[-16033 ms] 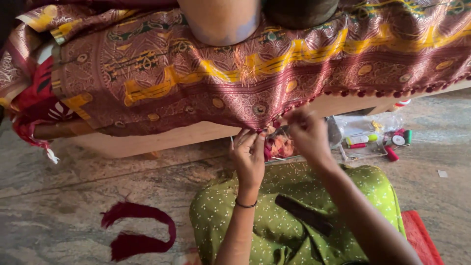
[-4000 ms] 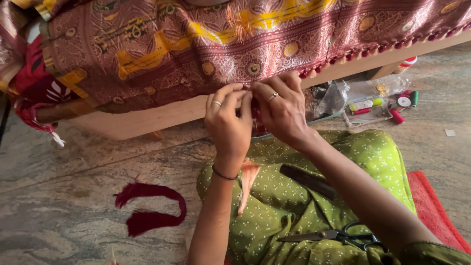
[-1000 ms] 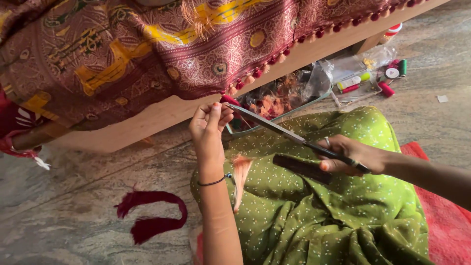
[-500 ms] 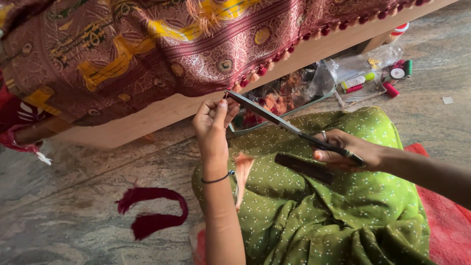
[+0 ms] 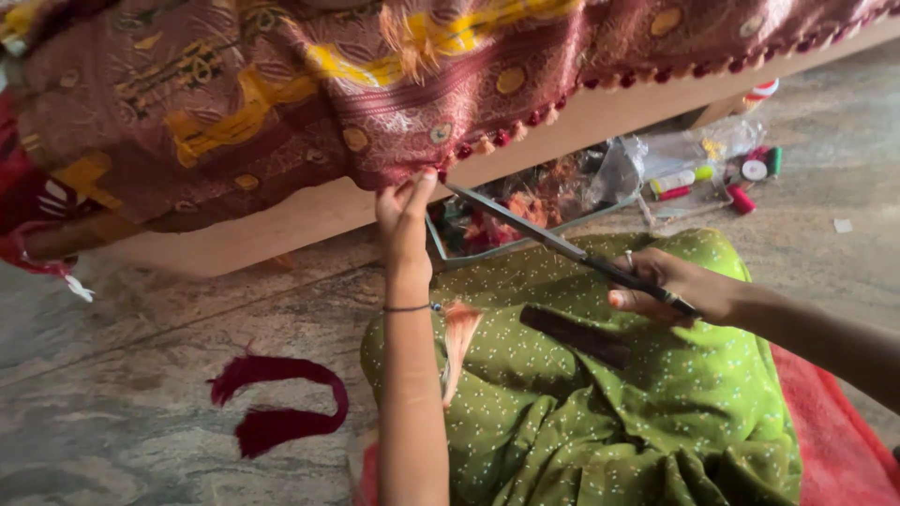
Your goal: Tying decorative tassels and fabric strips to the edge of a cloth.
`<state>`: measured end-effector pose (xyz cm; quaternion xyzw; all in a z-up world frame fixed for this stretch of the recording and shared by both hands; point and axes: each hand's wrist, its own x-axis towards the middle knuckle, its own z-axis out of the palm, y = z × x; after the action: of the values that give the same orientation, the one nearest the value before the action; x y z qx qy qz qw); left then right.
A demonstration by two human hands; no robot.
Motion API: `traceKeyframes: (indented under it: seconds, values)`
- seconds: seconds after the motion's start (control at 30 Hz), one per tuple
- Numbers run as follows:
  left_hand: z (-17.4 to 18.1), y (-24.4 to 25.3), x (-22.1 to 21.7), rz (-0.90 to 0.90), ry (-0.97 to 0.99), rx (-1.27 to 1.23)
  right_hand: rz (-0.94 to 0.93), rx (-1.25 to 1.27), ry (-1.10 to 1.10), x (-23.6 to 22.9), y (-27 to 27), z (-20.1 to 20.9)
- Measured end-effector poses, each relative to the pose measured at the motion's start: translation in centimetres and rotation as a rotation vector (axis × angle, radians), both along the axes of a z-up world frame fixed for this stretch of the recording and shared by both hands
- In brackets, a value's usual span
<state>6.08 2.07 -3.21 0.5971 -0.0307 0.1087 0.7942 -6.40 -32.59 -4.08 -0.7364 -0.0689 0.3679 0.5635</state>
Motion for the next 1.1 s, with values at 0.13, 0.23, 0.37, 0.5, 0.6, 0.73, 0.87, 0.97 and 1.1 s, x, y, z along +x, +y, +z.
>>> traceKeyframes:
  seconds: [0.13, 0.23, 0.37, 0.5, 0.6, 0.73, 0.87, 0.97, 1.1]
  values:
    - [-0.3, -0.5, 1.2, -0.059, 0.047, 0.114, 0.002, -0.18, -0.121, 2.4, -1.1, 1.8]
    - [0.5, -1.2, 0.6, -0.035, -0.005, 0.297, 0.148, -0.094, -0.708, 4.2, -2.3, 2.5]
    - [-1.2, -0.5, 0.7, -0.116, -0.093, 0.213, 0.159, -0.474, -0.477, 5.3, -2.7, 5.8]
    - [-0.5, -0.3, -0.1, -0.163, -0.095, 0.262, 0.218, -0.652, -0.54, 5.8, -2.2, 8.9]
    - [0.3, -0.9, -1.8, -0.128, -0.037, 0.335, 0.25, -0.767, -0.484, 6.3, -2.3, 9.3]
    - [-0.7, -1.3, -3.0, -0.105, -0.005, 0.315, 0.289, -0.783, -0.551, 6.6, -2.4, 9.3]
    - [-1.5, -1.5, -3.5, -0.097, -0.027, 0.227, 0.291, -0.794, -0.6, 7.1, -1.9, 9.8]
    - [-1.1, -1.7, -3.9, -0.092, -0.002, 0.216, 0.324, -0.809, -0.618, 7.5, -1.5, 9.9]
    - [-1.4, -2.0, -4.1, -0.086, 0.014, 0.17, 0.377, -0.846, -0.605, 8.8, -1.5, 8.9]
